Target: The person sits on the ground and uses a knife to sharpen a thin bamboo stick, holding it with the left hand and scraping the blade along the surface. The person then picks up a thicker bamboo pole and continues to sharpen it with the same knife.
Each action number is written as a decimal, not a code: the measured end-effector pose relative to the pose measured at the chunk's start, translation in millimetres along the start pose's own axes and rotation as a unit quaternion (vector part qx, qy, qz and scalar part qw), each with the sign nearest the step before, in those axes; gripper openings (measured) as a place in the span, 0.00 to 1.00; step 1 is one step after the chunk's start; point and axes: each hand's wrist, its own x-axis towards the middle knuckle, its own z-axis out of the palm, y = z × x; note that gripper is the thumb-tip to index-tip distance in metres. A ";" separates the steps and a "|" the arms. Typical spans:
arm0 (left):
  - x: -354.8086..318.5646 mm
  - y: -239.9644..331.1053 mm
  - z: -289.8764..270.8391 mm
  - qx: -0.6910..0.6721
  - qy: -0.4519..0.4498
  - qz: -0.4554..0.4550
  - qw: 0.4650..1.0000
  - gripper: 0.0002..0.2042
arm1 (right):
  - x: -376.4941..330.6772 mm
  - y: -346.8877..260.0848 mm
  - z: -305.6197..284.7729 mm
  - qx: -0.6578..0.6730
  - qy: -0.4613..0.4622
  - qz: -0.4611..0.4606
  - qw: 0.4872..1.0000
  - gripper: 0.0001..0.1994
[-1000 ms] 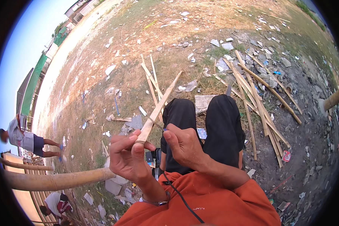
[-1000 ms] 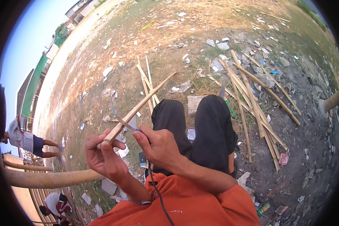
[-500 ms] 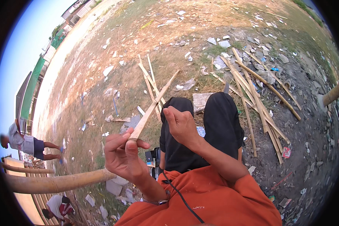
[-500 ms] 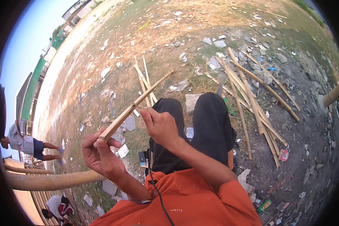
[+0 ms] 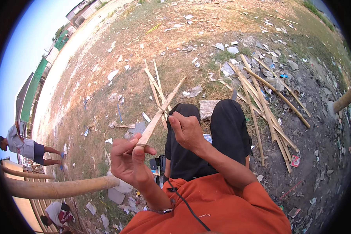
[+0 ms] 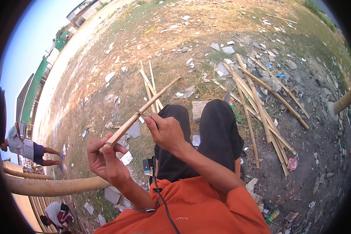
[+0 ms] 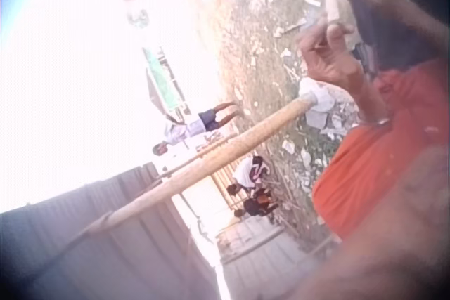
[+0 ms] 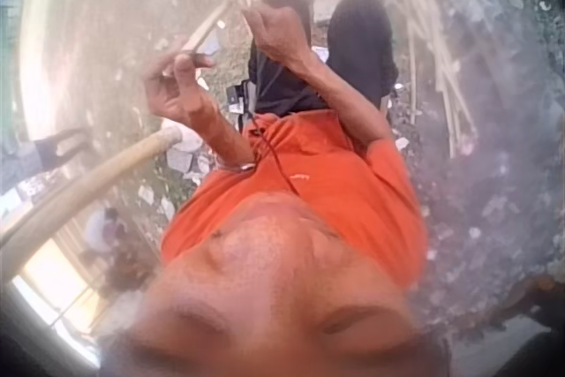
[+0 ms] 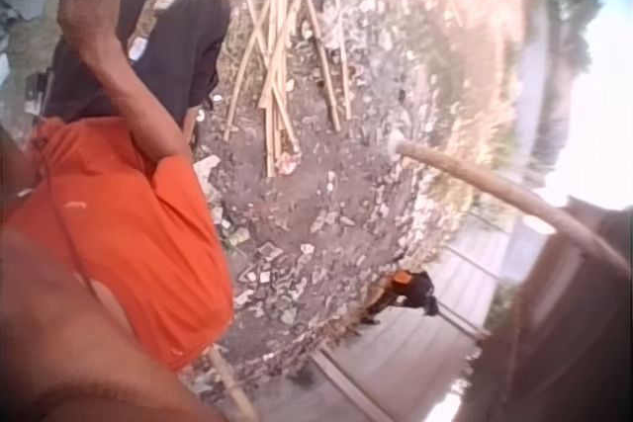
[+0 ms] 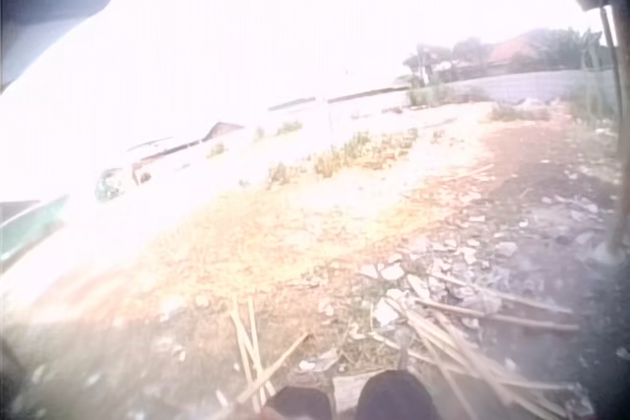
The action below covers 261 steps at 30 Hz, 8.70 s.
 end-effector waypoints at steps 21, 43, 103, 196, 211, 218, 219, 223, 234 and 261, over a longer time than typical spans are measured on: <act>5.6 5.9 3.4 -0.008 0.020 -0.023 1.000 0.08 | 44.8 183.5 1.3 -0.448 -0.022 0.137 0.883 0.21; 0.8 0.9 -10.0 0.006 0.017 -0.011 1.000 0.09 | -2.6 -7.5 2.9 0.018 -0.018 0.043 0.999 0.22; 2.7 -1.9 -3.2 0.008 0.012 0.016 1.000 0.07 | 1.3 8.8 5.9 -0.105 0.006 0.087 0.991 0.20; 2.6 1.4 -17.2 0.017 -0.029 0.011 0.999 0.09 | 12.7 92.9 3.1 -0.236 0.047 0.176 0.954 0.25; -2.4 1.3 -4.1 0.003 0.007 -0.010 1.000 0.09 | -27.0 -77.5 -25.0 0.100 -0.055 -0.036 0.993 0.17; -5.4 3.1 -2.2 -0.037 0.005 -0.016 0.999 0.06 | -29.7 -69.8 -16.9 0.079 -0.043 -0.018 0.996 0.16; -5.8 3.2 -1.2 -0.040 0.009 -0.017 0.999 0.06 | -35.1 -76.3 -18.1 0.094 -0.041 -0.043 0.994 0.16; -6.1 4.8 2.2 -0.047 0.019 -0.029 0.998 0.05 | -29.8 -64.0 -8.5 0.029 -0.011 -0.022 0.999 0.17; -4.1 5.6 -3.3 -0.025 0.027 -0.028 0.999 0.06 | -19.8 -47.5 -3.3 -0.009 -0.001 -0.024 1.000 0.18; -3.2 9.4 1.3 -0.001 0.020 -0.020 1.000 0.06 | -6.5 9.9 2.4 -0.170 0.033 0.050 0.984 0.21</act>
